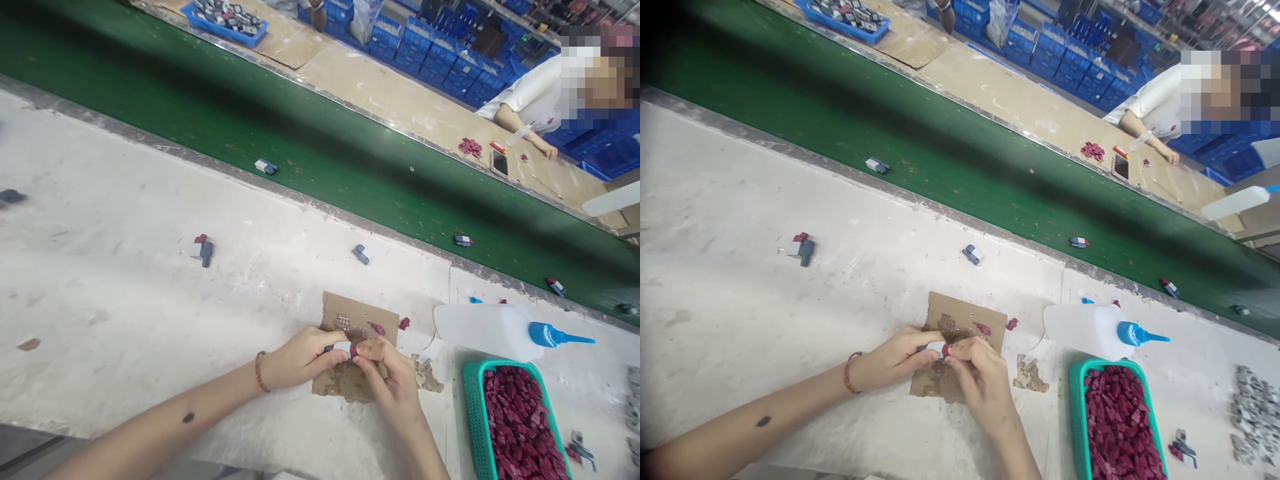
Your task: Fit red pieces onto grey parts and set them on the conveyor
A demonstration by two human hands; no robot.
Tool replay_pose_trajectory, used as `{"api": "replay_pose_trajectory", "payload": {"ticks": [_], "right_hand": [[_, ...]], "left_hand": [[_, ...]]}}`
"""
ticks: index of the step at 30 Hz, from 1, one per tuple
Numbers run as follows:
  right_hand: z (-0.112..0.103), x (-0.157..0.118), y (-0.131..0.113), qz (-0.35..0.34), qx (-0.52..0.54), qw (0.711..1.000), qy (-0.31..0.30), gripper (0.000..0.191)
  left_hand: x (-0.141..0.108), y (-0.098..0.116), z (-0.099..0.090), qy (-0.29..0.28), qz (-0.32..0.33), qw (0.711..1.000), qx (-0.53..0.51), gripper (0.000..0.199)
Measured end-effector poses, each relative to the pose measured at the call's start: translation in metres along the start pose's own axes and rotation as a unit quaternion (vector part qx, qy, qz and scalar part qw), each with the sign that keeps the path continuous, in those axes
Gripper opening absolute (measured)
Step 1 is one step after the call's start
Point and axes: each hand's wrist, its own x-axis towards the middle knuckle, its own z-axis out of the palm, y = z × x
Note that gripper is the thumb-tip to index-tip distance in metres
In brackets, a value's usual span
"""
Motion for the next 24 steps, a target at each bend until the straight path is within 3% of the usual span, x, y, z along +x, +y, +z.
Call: {"api": "replay_pose_trajectory", "payload": {"ticks": [7,10,12,15,17,20,24], "right_hand": [[0.004,-0.008,-0.003,-0.014,-0.011,1.000,-0.011,0.017],[-0.005,-0.019,-0.010,0.003,-0.042,0.999,-0.013,0.016],[-0.023,-0.032,-0.011,0.036,-0.082,0.996,0.025,0.017],[-0.068,-0.059,-0.005,0.112,-0.193,0.961,0.160,0.018],[-0.103,-0.077,0.005,0.176,-0.286,0.914,0.228,0.018],[-0.143,-0.096,0.029,0.234,-0.396,0.867,0.192,0.023],[-0.162,-0.103,0.058,0.229,-0.486,0.834,0.130,0.031]], "left_hand": [[-0.004,-0.005,0.003,-0.020,0.011,0.998,0.064,0.050],[-0.005,0.000,0.002,-0.024,0.024,0.995,0.091,0.039],[-0.003,0.006,-0.001,-0.001,0.022,0.995,0.100,0.031],[0.006,0.015,-0.014,0.090,-0.013,0.988,0.124,0.028],[0.022,0.018,-0.027,0.146,-0.034,0.978,0.142,0.028],[0.063,0.013,-0.051,0.206,-0.028,0.964,0.166,0.032],[0.133,-0.007,-0.076,0.277,-0.007,0.940,0.199,0.038]]}}
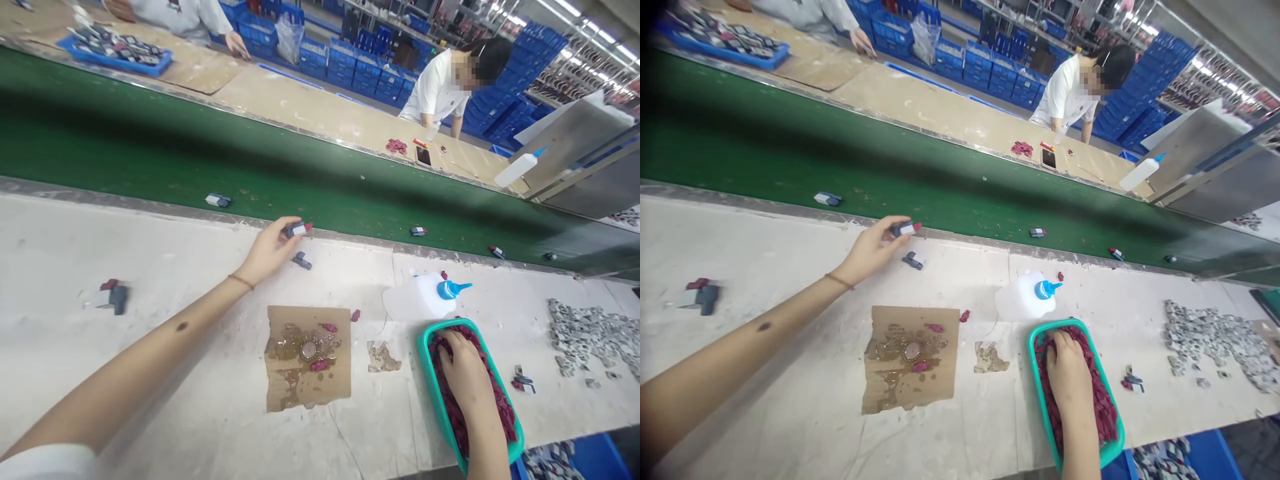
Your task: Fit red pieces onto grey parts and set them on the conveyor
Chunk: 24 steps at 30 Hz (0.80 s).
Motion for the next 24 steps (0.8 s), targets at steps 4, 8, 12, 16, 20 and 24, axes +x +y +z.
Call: {"api": "replay_pose_trajectory", "payload": {"ticks": [4,8,12,16,20,24], "right_hand": [[0.015,0.005,0.005,-0.017,-0.007,1.000,0.016,0.027],[0.015,0.007,0.008,0.007,0.078,0.996,0.032,0.022],[0.003,0.004,0.006,0.123,0.221,0.966,0.047,0.024],[-0.016,-0.005,-0.015,0.213,0.446,0.865,0.092,0.035],[-0.025,-0.014,-0.056,0.200,0.615,0.760,0.064,0.035],[-0.015,-0.013,-0.098,0.194,0.680,0.705,-0.054,0.036]], "left_hand": [[0.029,-0.014,0.016,0.001,0.060,0.997,0.052,0.047],[0.010,-0.017,0.008,-0.058,0.147,0.979,0.132,0.038],[-0.012,-0.014,-0.002,-0.176,0.214,0.944,0.177,0.034],[-0.018,-0.008,-0.001,-0.187,0.174,0.958,0.133,0.028],[-0.036,0.005,0.004,-0.145,0.012,0.986,-0.078,0.034],[-0.068,0.024,-0.001,-0.175,-0.143,0.923,-0.310,0.041]]}}
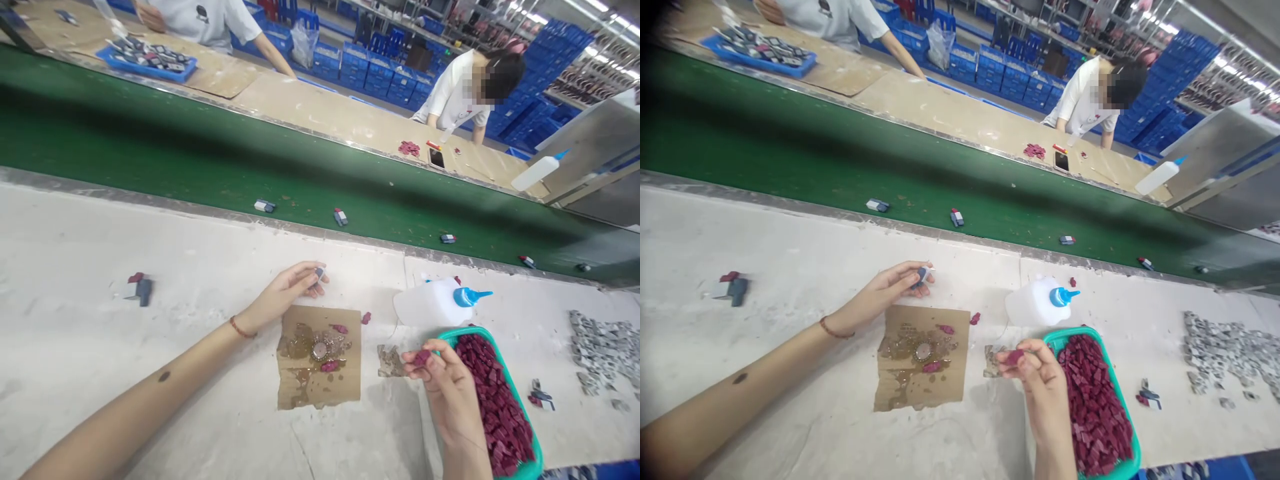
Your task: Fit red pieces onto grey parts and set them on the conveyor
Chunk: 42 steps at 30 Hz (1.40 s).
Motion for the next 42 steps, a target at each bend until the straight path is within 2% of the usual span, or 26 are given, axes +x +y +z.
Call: {"api": "replay_pose_trajectory", "payload": {"ticks": [3,6,8,12,17,23,25,30,33,36,38,42], "right_hand": [[0.026,0.006,0.013,0.039,-0.004,0.998,-0.054,0.036],[0.046,0.013,0.028,0.043,-0.029,0.994,-0.099,0.035],[0.057,0.016,0.038,0.027,-0.057,0.991,-0.119,0.034],[0.074,0.016,0.050,-0.043,-0.159,0.978,-0.130,0.030],[0.087,0.011,0.049,-0.164,-0.292,0.923,-0.188,0.017],[0.099,0.012,0.046,-0.229,-0.412,0.848,-0.242,0.029],[0.102,0.013,0.046,-0.253,-0.423,0.835,-0.247,0.032],[0.103,0.014,0.046,-0.284,-0.448,0.820,-0.213,0.034],[0.101,0.012,0.044,-0.265,-0.457,0.821,-0.216,0.033],[0.101,0.009,0.043,-0.235,-0.442,0.837,-0.221,0.032],[0.102,0.009,0.042,-0.197,-0.406,0.865,-0.217,0.032],[0.101,0.012,0.041,-0.082,-0.252,0.950,-0.162,0.036]], "left_hand": [[-0.025,0.003,0.004,0.000,-0.053,0.994,-0.099,0.039],[-0.044,0.001,0.001,0.034,-0.080,0.987,-0.136,0.037],[-0.053,-0.001,-0.002,0.055,-0.095,0.985,-0.132,0.039],[-0.063,-0.007,-0.005,0.059,-0.122,0.986,-0.101,0.045],[-0.065,-0.012,-0.005,0.036,-0.094,0.990,-0.096,0.045],[-0.067,-0.018,-0.004,0.011,-0.044,0.995,-0.085,0.036],[-0.068,-0.019,-0.002,0.017,-0.034,0.997,-0.069,0.032],[-0.074,-0.017,0.002,0.036,-0.032,0.999,0.007,0.025],[-0.076,-0.013,0.003,0.023,-0.013,0.999,0.045,0.022],[-0.077,-0.014,0.003,0.013,0.006,0.998,0.066,0.020],[-0.077,-0.019,0.003,0.027,0.024,0.995,0.090,0.018],[-0.078,-0.031,0.005,0.060,0.112,0.978,0.168,0.014]]}}
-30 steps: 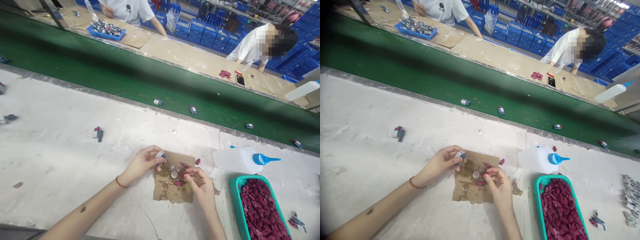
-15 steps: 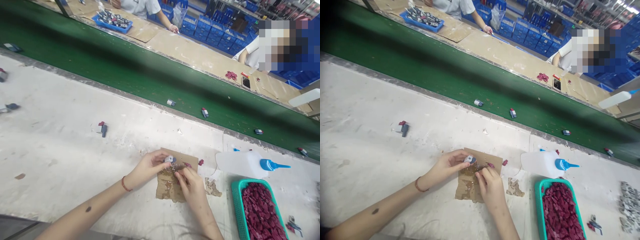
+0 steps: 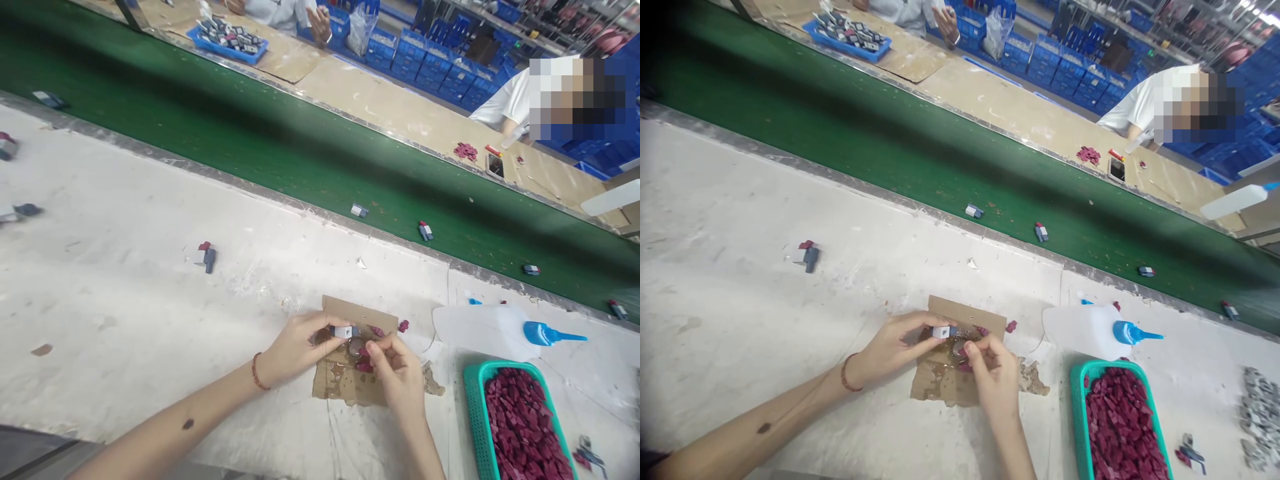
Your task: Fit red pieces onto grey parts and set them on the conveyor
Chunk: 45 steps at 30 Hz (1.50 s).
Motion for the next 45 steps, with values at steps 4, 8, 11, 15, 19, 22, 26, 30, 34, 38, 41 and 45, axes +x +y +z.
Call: {"api": "replay_pose_trajectory", "payload": {"ticks": [4,8,11,15,19,22,26,30,34,38,41,45], "right_hand": [[0.001,0.001,-0.002,0.071,0.164,0.983,0.041,0.043],[0.008,0.003,-0.006,0.094,0.222,0.969,0.050,0.045],[0.015,0.005,-0.008,0.095,0.224,0.969,0.047,0.045],[0.020,0.006,-0.010,0.093,0.209,0.973,0.043,0.045],[0.024,0.004,-0.010,0.080,0.183,0.979,0.039,0.043],[0.026,0.001,-0.012,0.051,0.143,0.987,0.050,0.042],[0.029,-0.002,-0.013,0.015,0.098,0.993,0.067,0.039],[0.028,-0.005,-0.010,0.022,0.098,0.994,0.049,0.034],[-0.002,-0.021,-0.008,0.012,0.083,0.995,0.050,0.027],[-0.071,-0.046,0.001,0.030,-0.065,0.976,0.208,0.021],[-0.125,-0.060,0.020,0.048,-0.225,0.928,0.294,0.026],[-0.161,-0.062,0.052,0.037,-0.369,0.901,0.223,0.028]], "left_hand": [[-0.002,-0.003,0.005,0.011,0.069,0.997,0.031,0.015],[-0.002,-0.002,0.006,0.003,0.114,0.991,0.067,0.019],[-0.002,-0.002,0.005,0.004,0.138,0.986,0.088,0.020],[-0.001,-0.002,0.005,0.003,0.152,0.983,0.099,0.018],[-0.003,-0.003,0.006,-0.010,0.136,0.985,0.106,0.019],[-0.005,-0.007,0.006,-0.012,0.149,0.981,0.125,0.021],[-0.007,-0.010,0.006,-0.002,0.185,0.971,0.151,0.022],[-0.006,-0.004,0.007,0.005,0.212,0.968,0.132,0.020],[-0.003,0.009,0.006,0.043,0.130,0.987,0.083,0.015],[0.017,0.013,-0.009,0.093,0.004,0.993,0.071,0.019],[0.052,0.006,-0.024,0.112,-0.045,0.988,0.095,0.035],[0.122,-0.003,-0.039,0.156,-0.031,0.972,0.173,0.039]]}}
